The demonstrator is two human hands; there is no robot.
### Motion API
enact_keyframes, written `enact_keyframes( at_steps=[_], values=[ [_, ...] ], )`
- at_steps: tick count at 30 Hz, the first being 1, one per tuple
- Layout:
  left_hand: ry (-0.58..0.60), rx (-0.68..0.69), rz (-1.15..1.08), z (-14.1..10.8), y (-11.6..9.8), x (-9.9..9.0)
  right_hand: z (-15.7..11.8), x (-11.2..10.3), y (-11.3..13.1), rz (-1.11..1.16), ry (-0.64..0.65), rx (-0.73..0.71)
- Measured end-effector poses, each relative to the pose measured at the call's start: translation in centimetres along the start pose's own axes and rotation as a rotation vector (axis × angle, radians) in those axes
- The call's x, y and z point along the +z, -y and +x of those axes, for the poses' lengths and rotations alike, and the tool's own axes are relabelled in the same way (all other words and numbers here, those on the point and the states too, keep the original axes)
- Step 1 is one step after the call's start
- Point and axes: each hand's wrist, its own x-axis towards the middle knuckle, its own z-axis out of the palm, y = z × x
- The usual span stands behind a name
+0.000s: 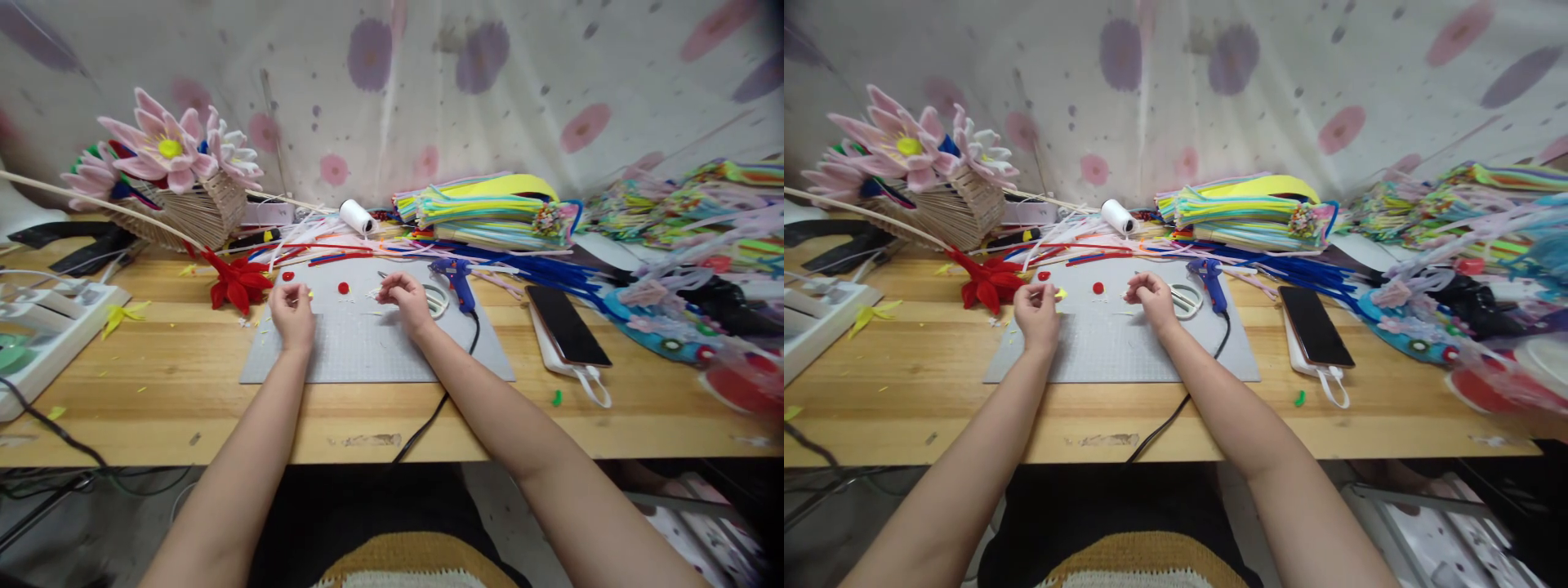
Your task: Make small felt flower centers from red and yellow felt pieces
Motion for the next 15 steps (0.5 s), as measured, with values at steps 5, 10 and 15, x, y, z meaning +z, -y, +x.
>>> enact_keyframes(
  at_steps=[5,10,15],
  values=[
    [0.122,0.041,-0.074,-2.0,-1.4,1.9,0.6,-0.7,0.5,-0.046,-0.004,0.048],
    [0.207,0.018,-0.054,-2.1,-1.4,1.6,0.3,-4.2,4.3,-0.203,0.245,0.056],
    [0.255,0.051,0.051,-1.9,-1.5,1.3,-1.3,-11.7,8.8,-0.668,0.504,0.32]
  ],
)
